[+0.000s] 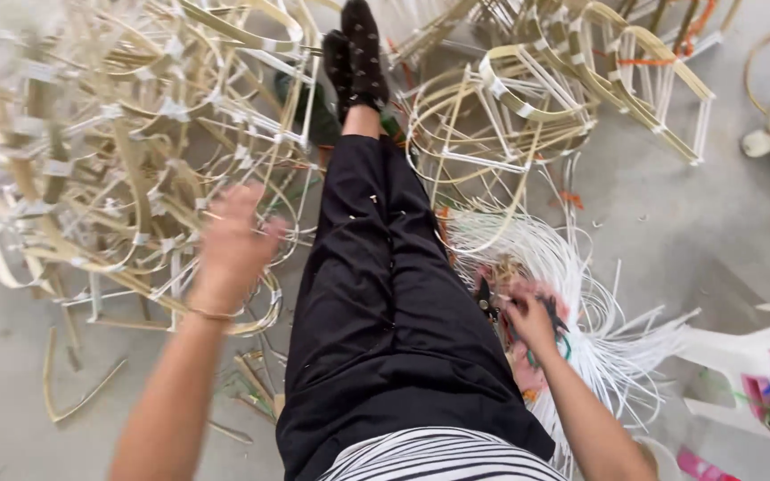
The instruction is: Assembling wooden or bamboo frame components by binding them with white strips and trimming excess with a wire cutter.
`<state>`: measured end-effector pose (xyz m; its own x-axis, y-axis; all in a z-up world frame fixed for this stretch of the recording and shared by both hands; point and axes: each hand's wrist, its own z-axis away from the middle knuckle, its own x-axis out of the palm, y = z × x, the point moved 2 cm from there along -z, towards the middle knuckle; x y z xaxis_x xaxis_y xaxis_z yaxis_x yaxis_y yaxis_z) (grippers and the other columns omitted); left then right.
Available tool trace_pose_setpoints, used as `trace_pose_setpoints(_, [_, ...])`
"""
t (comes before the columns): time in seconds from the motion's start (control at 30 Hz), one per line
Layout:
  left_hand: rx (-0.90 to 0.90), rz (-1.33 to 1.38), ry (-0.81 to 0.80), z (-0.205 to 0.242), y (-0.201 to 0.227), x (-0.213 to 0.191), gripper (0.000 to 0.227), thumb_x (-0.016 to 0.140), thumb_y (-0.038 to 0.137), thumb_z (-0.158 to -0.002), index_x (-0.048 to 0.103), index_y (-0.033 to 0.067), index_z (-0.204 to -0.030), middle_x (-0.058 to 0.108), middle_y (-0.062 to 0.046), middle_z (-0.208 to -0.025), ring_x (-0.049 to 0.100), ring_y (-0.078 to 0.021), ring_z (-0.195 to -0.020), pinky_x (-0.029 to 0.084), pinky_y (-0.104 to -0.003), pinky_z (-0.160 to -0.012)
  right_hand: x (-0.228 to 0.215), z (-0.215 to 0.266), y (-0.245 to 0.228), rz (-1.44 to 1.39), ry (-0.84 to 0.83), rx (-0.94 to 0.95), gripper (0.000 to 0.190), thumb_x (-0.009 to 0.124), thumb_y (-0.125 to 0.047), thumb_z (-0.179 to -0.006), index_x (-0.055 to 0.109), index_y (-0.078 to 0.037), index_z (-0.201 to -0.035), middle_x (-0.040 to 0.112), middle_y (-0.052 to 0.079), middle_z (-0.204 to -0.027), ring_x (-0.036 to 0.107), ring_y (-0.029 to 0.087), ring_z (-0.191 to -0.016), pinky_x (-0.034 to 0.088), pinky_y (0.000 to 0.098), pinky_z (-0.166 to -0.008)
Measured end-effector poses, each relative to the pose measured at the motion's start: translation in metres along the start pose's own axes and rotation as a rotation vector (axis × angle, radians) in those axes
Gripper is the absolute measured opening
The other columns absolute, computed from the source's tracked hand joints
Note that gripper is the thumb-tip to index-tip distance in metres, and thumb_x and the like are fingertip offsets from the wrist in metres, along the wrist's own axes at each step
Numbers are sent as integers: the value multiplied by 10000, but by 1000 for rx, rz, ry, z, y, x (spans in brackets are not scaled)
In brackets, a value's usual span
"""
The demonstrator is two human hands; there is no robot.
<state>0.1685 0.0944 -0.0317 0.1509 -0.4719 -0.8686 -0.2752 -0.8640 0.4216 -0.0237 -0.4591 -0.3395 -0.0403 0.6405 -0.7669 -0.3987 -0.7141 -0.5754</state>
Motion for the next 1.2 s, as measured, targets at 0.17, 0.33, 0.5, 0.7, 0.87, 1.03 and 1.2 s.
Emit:
trace_pose_setpoints(0.17, [-51,-18,-346,70,78,124,754,760,426,-829,493,97,-1453,470,-235,-1491,426,-450,-1375,371,-523,-1108,-72,-118,-127,-231,110,-249,496,707,-211,-907,598,-39,-1359,639,164,-1260,683,251,-1054,561,364,-915])
trace_pose_setpoints(0.33, [-83,-114,-398,90,77,147,712,704,493,-848,515,192,-1465,385,-219,-1577,383,-442,-1419,331,-570,-1085,-135,-232,-237,-216,153,-391,634,706,-191,-904,511,-75,-1497,483,192,-1459,690,241,-996,599,362,-864])
trace_pose_setpoints(0.5, [-95,5,-341,89,72,149,590,685,462,-889,579,212,-1413,399,-190,-1568,391,-414,-1415,329,-542,-1132,-114,-265,-268,208,-128,-114,838,797,-293,-855,370,-137,-1559,376,240,-1503,423,376,-1357,371,477,-1132])
trace_pose_setpoints(0.7, [-163,207,-250,87,64,155,417,691,367,-914,682,170,-1282,511,-201,-1488,471,-434,-1360,367,-505,-1125,-88,-76,-258,-333,-31,-338,469,738,-224,-954,555,-4,-1325,536,191,-1206,672,191,-951,603,320,-810])
trace_pose_setpoints(0.87, [-233,621,-204,59,101,134,297,615,291,-1013,711,101,-1220,692,-160,-1301,618,-339,-1251,453,-427,-1098,-143,53,-262,-666,80,-198,193,582,-71,-1042,555,33,-1203,701,116,-1097,705,199,-940,552,291,-763])
trace_pose_setpoints(1.03, [-366,1142,-406,37,136,136,405,519,360,-1053,682,53,-1260,766,-94,-1161,715,-170,-1101,542,-325,-988,-169,110,-251,-688,282,-244,164,511,-22,-1078,571,57,-1209,643,98,-1089,758,252,-924,570,280,-799])
trace_pose_setpoints(1.2, [-439,1324,-551,47,121,113,530,410,454,-1075,677,50,-1290,752,-78,-1152,700,-167,-1066,539,-315,-944,-248,132,-259,-888,500,-403,232,543,-62,-1152,547,119,-1296,636,138,-1051,657,230,-628,546,301,-535])
